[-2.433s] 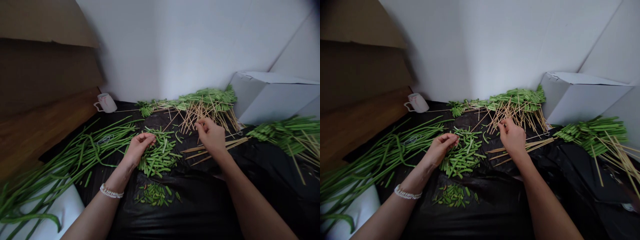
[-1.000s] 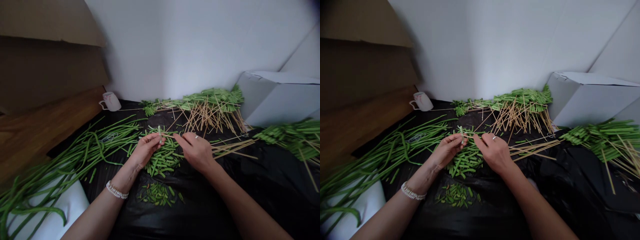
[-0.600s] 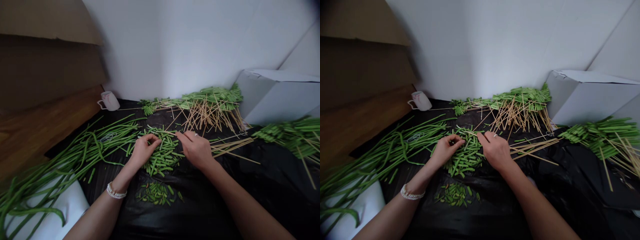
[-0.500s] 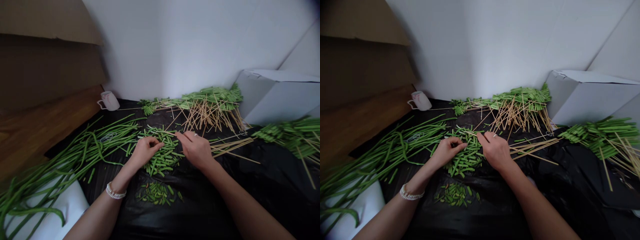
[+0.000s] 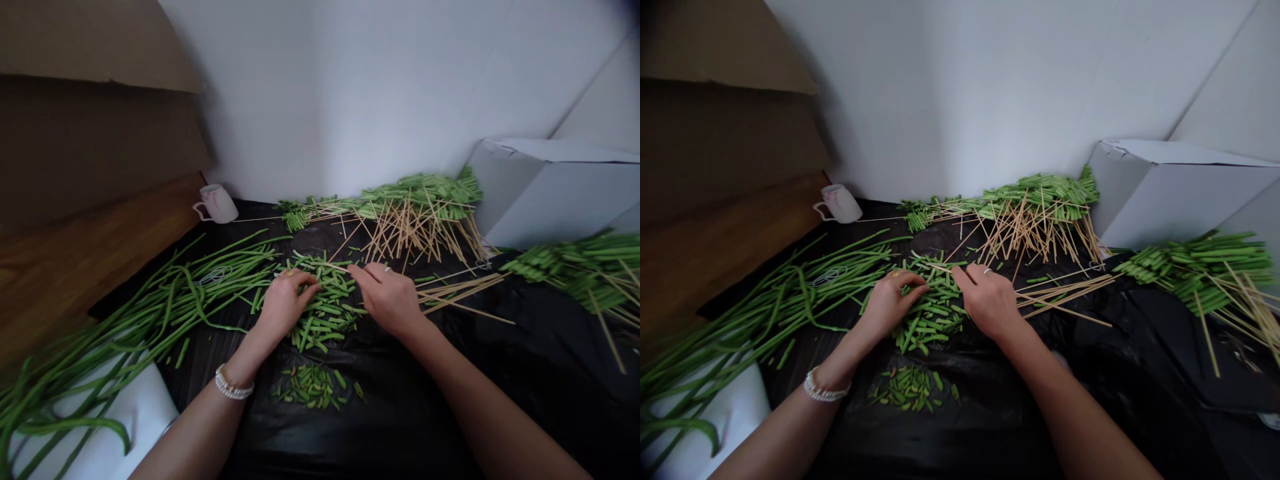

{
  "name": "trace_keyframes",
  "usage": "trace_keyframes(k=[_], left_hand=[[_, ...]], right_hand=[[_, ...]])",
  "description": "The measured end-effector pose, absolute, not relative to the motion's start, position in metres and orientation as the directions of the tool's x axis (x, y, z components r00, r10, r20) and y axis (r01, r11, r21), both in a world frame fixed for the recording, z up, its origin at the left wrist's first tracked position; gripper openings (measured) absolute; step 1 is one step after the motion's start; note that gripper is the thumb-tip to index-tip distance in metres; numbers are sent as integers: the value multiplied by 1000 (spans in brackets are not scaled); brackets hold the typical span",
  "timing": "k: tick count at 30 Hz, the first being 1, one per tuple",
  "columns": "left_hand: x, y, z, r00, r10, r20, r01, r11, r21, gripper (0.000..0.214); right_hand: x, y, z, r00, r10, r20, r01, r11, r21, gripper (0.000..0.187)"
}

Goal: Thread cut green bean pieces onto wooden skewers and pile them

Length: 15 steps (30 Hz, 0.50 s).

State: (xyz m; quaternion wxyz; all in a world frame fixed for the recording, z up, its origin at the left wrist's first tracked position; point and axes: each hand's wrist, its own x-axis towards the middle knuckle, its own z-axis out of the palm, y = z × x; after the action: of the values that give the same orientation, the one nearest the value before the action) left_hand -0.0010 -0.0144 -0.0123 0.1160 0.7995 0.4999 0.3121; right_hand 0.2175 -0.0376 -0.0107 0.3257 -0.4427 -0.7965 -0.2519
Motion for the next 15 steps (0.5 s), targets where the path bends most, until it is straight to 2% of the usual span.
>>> trace_keyframes(k=[3,5,7,10,15], left_hand=[[0,-12,-12,168,928,333,560,-368,742,15],[3,-11,-12,116,964,240,340,-265,903,19],[4,-10,-12,93,987,134,94,-142,985,24],[5,-11,-10,122,993,-9,-163,29,986,31],[3,-13,-9,230,963,-139,-329,211,920,26]], right_hand=[[218,-38,-10,-400,542,739,864,493,107,30],[218,-38,-10,-403,538,740,860,500,105,30],[217,-38,-10,-404,534,743,856,507,101,31],[215,-39,-10,-414,526,743,846,523,102,31],[212,-42,-11,-436,521,734,833,542,111,32]])
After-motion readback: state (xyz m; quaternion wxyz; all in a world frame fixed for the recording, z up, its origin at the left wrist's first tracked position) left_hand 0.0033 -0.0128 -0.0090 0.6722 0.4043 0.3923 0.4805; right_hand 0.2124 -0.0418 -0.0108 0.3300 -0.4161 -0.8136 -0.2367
